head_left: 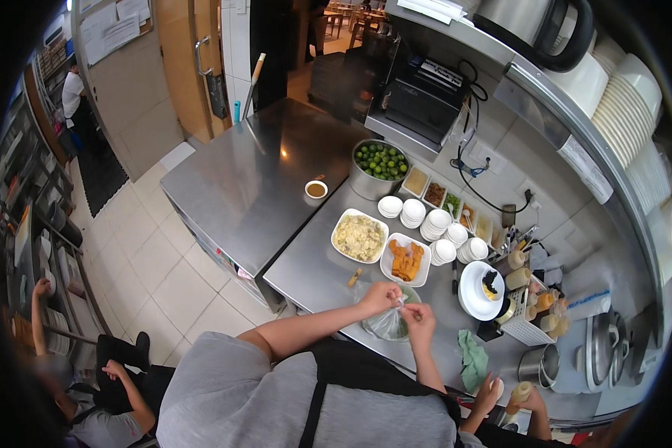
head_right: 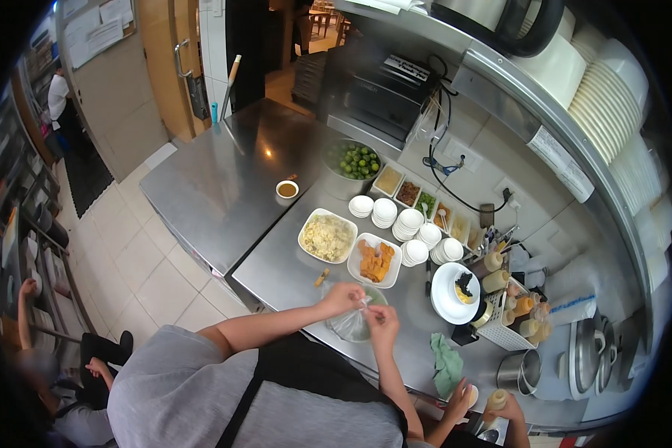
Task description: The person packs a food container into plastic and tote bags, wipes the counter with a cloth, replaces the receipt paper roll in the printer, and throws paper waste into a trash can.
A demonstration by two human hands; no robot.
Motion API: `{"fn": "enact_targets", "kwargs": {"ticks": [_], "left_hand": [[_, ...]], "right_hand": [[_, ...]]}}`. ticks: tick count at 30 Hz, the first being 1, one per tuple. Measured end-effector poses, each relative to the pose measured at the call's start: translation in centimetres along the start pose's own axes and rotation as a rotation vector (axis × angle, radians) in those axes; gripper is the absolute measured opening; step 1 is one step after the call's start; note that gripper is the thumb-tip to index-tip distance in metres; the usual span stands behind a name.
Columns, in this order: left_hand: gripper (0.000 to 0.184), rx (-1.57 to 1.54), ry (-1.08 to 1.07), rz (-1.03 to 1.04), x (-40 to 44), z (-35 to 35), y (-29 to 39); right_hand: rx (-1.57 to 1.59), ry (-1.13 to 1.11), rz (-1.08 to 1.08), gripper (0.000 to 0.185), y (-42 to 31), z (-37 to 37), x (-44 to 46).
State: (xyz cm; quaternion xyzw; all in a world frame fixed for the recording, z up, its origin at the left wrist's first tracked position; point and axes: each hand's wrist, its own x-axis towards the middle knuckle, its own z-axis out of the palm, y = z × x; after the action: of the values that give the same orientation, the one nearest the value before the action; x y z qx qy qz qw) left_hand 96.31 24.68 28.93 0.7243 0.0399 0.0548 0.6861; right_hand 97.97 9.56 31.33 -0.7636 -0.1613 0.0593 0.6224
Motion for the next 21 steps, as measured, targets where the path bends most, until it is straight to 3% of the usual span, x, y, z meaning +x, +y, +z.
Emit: {"fn": "enact_targets", "kwargs": {"ticks": [1,5,11,14,16,19,21], "left_hand": [[0.011,-0.036,0.02,0.004,-0.1,0.0,0.0],[0.012,0.02,0.026,0.019,-0.4,0.3,0.0],[0.023,-0.011,0.03,0.061,-0.7,0.4,1.1],[0.022,-0.096,-0.076,0.107,-0.2,0.4,0.1],[0.018,-0.076,-0.27,0.001,0.2,0.3,-0.3],[0.019,-0.26,-0.244,-0.034,0.4,0.6,-0.7],[0.021,-0.178,-0.202,-0.086,0.2,0.0,-0.1]], "right_hand": [[-0.244,-0.006,-0.141,0.009,0.1,0.1,-0.4],[-0.255,0.069,-0.191,0.007,1.9,0.8,-0.3],[-0.342,0.023,-0.078,0.008,1.2,0.3,0.5],[-0.232,-0.037,-0.001,0.008,1.8,-0.4,0.8],[-0.252,-0.085,-0.032,0.008,1.9,-0.8,0.9],[-0.285,-0.052,-0.101,0.011,2.2,-0.6,0.8],[-0.195,-0.012,-0.104,0.012,1.5,-0.2,0.2]]}}
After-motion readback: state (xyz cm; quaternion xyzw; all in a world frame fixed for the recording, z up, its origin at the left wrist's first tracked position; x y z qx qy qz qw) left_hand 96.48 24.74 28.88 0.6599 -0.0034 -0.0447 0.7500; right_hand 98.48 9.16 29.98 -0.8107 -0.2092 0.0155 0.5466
